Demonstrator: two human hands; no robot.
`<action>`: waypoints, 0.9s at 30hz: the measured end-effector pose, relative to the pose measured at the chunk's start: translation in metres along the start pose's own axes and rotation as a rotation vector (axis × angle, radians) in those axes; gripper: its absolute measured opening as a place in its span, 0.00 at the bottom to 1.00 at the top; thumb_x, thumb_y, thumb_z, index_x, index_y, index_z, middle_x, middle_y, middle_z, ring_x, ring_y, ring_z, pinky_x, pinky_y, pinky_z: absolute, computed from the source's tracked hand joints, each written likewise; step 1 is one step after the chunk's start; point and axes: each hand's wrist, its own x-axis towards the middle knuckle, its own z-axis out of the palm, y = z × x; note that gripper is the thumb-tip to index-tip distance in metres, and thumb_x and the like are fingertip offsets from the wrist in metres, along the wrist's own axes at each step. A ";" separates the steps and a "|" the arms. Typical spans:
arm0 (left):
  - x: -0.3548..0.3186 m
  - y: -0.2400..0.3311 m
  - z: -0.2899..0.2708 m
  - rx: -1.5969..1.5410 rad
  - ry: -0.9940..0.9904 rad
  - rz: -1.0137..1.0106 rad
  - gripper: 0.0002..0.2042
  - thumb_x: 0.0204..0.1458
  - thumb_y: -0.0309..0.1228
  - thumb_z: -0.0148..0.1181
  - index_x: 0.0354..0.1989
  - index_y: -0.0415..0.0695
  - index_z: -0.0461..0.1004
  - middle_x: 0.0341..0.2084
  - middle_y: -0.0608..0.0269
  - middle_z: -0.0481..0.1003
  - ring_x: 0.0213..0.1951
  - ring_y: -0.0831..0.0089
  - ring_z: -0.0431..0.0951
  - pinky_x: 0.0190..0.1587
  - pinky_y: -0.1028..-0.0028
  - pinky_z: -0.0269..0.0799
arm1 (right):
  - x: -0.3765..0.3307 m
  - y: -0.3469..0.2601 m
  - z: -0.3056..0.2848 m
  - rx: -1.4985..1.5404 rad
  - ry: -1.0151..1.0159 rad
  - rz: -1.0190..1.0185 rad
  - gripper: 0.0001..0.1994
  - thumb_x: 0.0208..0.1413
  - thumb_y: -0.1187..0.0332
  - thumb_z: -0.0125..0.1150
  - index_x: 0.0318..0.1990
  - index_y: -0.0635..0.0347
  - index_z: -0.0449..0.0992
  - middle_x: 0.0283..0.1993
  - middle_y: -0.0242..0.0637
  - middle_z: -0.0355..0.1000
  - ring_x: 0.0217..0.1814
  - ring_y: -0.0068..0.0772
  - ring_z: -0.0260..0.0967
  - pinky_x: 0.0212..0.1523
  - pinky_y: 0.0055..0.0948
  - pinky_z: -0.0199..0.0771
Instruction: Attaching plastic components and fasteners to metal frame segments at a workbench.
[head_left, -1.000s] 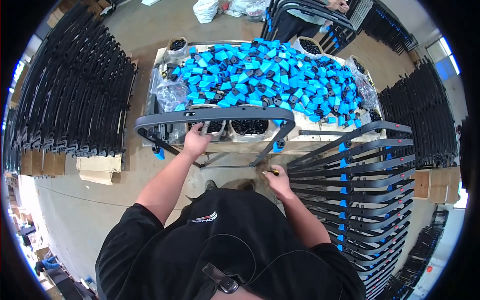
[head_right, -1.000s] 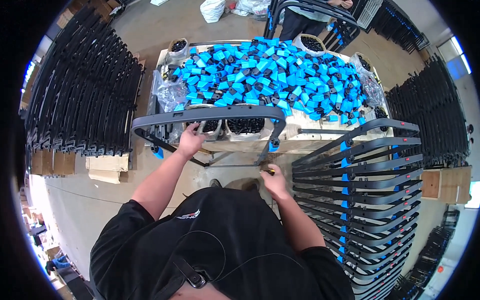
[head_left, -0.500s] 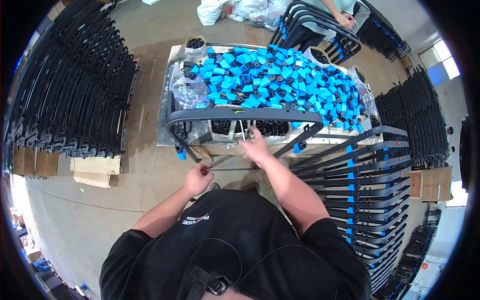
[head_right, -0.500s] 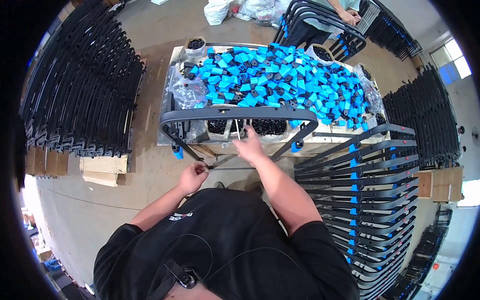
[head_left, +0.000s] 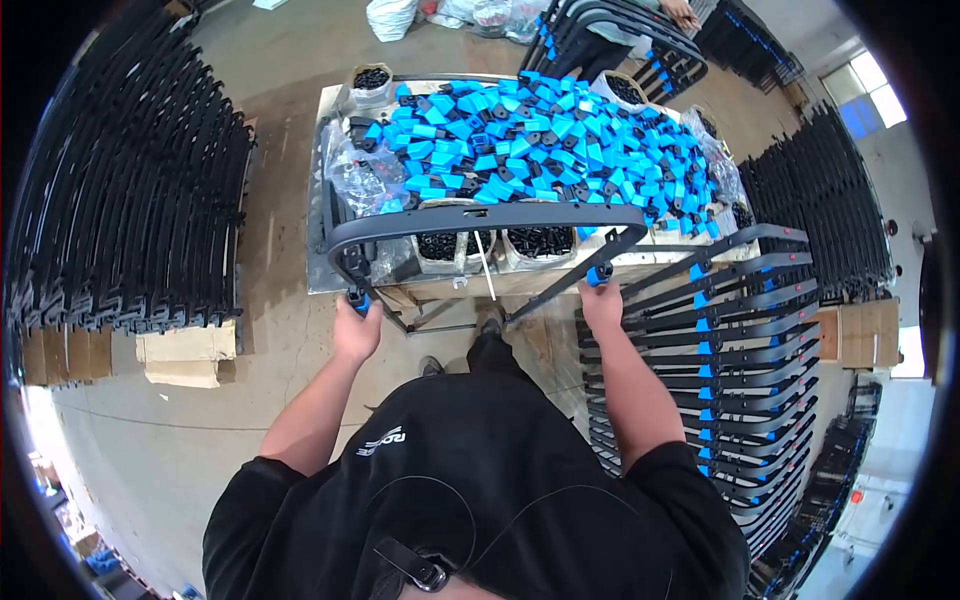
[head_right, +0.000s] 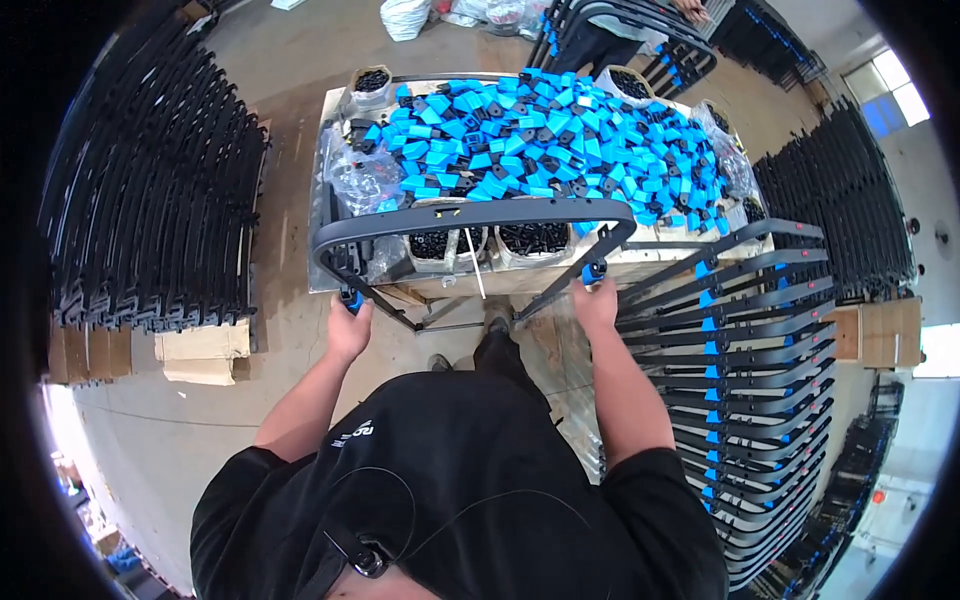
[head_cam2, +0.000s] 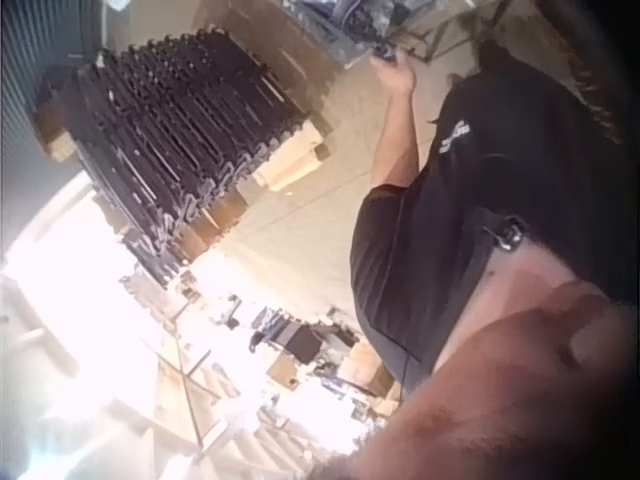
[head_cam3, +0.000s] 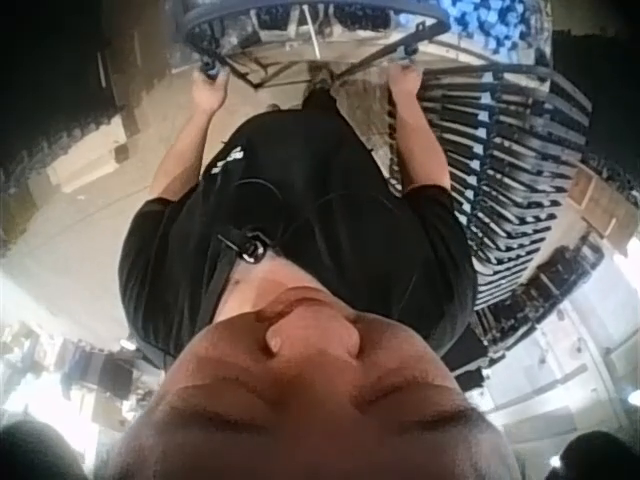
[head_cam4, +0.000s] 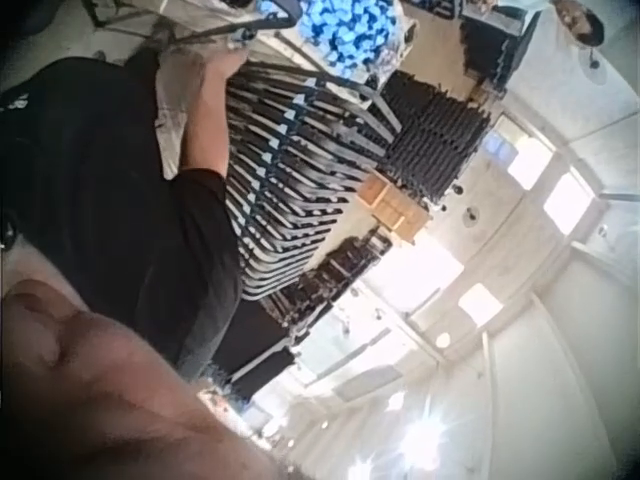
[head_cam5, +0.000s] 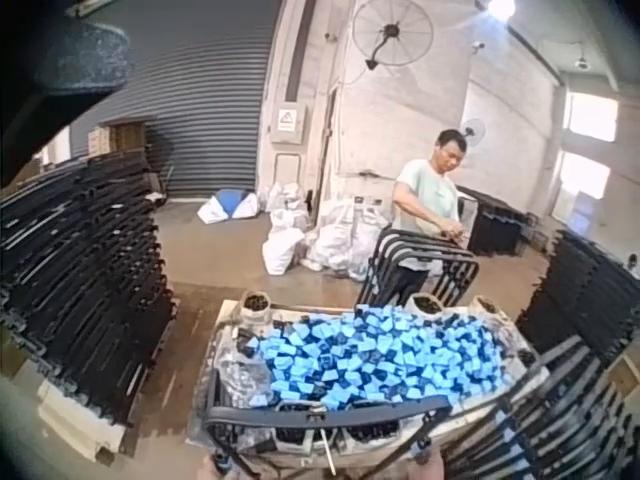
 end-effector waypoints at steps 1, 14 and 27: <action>0.005 -0.001 0.006 0.052 0.052 -0.084 0.25 0.55 0.40 0.66 0.51 0.31 0.69 0.35 0.45 0.81 0.38 0.50 0.83 0.45 0.61 0.76 | 0.012 -0.009 -0.002 0.066 -0.120 0.070 0.25 0.48 0.50 0.74 0.41 0.64 0.77 0.37 0.49 0.79 0.42 0.53 0.77 0.47 0.44 0.75; 0.025 0.008 0.012 -0.012 0.144 -0.264 0.21 0.52 0.35 0.63 0.51 0.37 0.72 0.27 0.55 0.80 0.25 0.66 0.83 0.28 0.66 0.77 | 0.061 -0.057 -0.051 -0.355 -0.634 0.157 0.25 0.51 0.51 0.64 0.44 0.68 0.82 0.46 0.60 0.78 0.54 0.59 0.75 0.57 0.45 0.74; 0.023 0.024 -0.010 -0.605 -0.335 -0.611 0.12 0.51 0.33 0.68 0.25 0.52 0.68 0.17 0.72 0.63 0.17 0.79 0.61 0.20 0.75 0.58 | 0.051 -0.038 -0.054 0.915 -0.823 0.671 0.13 0.50 0.66 0.73 0.26 0.49 0.69 0.21 0.25 0.62 0.18 0.19 0.57 0.17 0.24 0.50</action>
